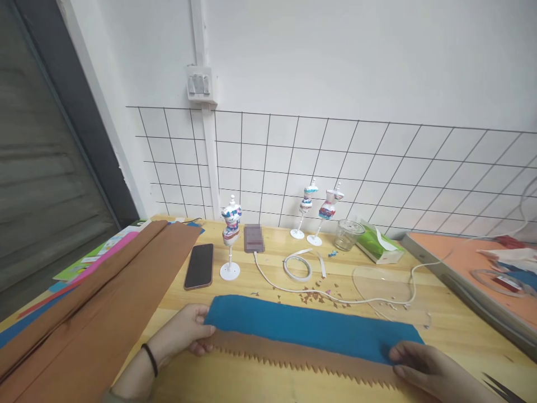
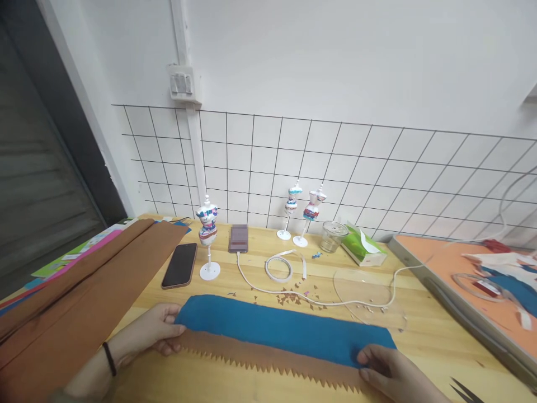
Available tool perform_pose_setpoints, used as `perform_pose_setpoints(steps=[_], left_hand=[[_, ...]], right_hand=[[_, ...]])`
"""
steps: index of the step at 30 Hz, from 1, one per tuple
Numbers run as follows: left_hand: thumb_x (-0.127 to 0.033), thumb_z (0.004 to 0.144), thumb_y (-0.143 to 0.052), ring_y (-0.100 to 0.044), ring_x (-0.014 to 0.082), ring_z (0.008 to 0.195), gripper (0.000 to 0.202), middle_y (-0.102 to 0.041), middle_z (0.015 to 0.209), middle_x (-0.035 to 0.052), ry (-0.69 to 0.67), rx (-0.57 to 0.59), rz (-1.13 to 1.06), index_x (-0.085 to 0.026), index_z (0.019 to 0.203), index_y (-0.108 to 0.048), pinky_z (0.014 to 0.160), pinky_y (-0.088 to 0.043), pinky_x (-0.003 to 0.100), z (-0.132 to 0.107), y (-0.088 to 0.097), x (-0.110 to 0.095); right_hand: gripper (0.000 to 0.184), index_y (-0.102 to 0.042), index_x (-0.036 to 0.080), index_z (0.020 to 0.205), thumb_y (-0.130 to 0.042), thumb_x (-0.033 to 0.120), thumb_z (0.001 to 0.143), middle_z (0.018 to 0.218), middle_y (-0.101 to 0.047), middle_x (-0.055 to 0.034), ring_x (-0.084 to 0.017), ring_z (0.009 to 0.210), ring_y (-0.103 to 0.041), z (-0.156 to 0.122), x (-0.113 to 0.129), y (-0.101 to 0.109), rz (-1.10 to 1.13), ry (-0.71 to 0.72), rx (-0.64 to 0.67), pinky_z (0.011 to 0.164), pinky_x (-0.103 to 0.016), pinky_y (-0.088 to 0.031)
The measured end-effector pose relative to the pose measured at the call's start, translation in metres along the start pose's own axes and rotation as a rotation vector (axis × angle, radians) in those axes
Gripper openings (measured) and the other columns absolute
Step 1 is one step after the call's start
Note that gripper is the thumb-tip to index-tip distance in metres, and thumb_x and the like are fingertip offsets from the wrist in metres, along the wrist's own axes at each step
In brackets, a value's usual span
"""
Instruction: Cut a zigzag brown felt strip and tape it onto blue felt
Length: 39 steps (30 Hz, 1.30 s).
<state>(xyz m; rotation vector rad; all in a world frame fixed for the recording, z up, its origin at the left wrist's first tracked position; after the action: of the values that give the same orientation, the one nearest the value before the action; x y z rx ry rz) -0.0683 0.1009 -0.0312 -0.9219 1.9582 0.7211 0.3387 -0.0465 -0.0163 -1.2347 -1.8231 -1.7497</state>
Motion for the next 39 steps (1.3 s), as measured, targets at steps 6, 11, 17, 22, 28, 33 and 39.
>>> perform_pose_setpoints(steps=[6,11,17,22,28,33,39], left_hand=[[-0.032,0.054,-0.067,-0.059,0.012,0.054,0.033,-0.061,0.068,0.0001,-0.008,0.0,0.005,-0.015,0.079,-0.056,0.044,-0.04,0.018,0.002,0.002,0.004],[-0.03,0.056,-0.065,-0.059,0.0116,0.053,0.03,-0.061,0.065,-0.0005,-0.006,0.004,0.009,-0.015,0.081,-0.056,0.045,-0.04,0.018,0.005,0.004,0.009],[-0.031,0.056,-0.066,-0.058,0.0111,0.054,0.03,-0.06,0.064,-0.0014,0.002,-0.006,0.005,-0.015,0.08,-0.056,0.045,-0.04,0.017,0.002,0.007,0.006],[-0.033,0.056,-0.067,-0.059,0.0117,0.055,0.032,-0.059,0.061,-0.0024,0.013,-0.013,0.011,-0.016,0.081,-0.057,0.045,-0.04,0.017,0.002,0.011,0.009],[-0.037,0.053,-0.07,-0.059,0.0127,0.054,0.035,-0.058,0.059,-0.0024,0.021,-0.021,-0.014,-0.017,0.078,-0.056,0.045,-0.041,0.017,0.011,0.016,0.021],[-0.041,0.05,-0.072,-0.057,0.0116,0.05,0.039,-0.055,0.056,-0.0036,0.0,-0.052,-0.042,-0.017,0.075,-0.056,0.041,-0.039,0.016,0.018,0.021,0.028],[-0.047,0.05,-0.072,-0.061,0.0149,0.056,0.041,-0.058,0.06,-0.0022,0.016,-0.023,-0.022,-0.018,0.076,-0.056,0.045,-0.044,0.019,0.017,0.02,0.026]], right_hand=[[0.013,-0.065,0.024,0.065,-0.06,0.036,0.062,0.065,-0.067,-0.0028,-0.023,0.062,-0.059,0.001,-0.023,0.011,-0.064,0.044,-0.028,0.052,-0.027,-0.043],[0.014,-0.067,0.024,0.072,-0.062,0.033,0.062,0.073,-0.069,0.0009,-0.023,0.068,-0.062,0.001,-0.03,0.023,-0.107,0.072,0.001,0.056,-0.025,-0.046],[0.019,-0.068,0.024,0.077,-0.061,0.033,0.063,0.079,-0.071,-0.0009,-0.025,0.074,-0.064,0.005,-0.058,0.033,-0.067,0.04,-0.021,0.06,-0.027,-0.049],[0.024,-0.069,0.022,0.08,-0.063,0.032,0.059,0.085,-0.071,-0.0046,-0.028,0.085,-0.063,0.008,-0.079,0.043,-0.068,-0.007,-0.034,0.067,-0.029,-0.049],[0.03,-0.064,0.019,0.084,-0.061,0.034,0.058,0.075,-0.069,-0.0057,-0.024,0.069,-0.064,-0.002,-0.098,0.064,-0.024,-0.096,-0.143,0.057,-0.028,-0.048],[0.038,-0.061,0.019,0.088,-0.064,0.042,0.059,0.074,-0.07,-0.0066,-0.025,0.067,-0.065,-0.014,-0.109,0.076,0.081,-0.122,-0.246,0.052,-0.028,-0.049],[0.032,-0.063,0.021,0.087,-0.068,0.038,0.06,0.093,-0.071,-0.0083,-0.028,0.09,-0.063,-0.013,-0.11,0.069,0.162,-0.048,-0.176,0.073,-0.03,-0.052]])
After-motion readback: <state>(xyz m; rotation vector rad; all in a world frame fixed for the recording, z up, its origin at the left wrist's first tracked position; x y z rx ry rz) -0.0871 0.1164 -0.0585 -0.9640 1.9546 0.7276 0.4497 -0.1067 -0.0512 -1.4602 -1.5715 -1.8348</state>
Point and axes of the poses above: each hand's wrist, its own z-axis towards the middle knuckle, its own y-axis out of the back of the hand, x = y × z, the point moved 10 cm from there along z, towards the middle knuckle
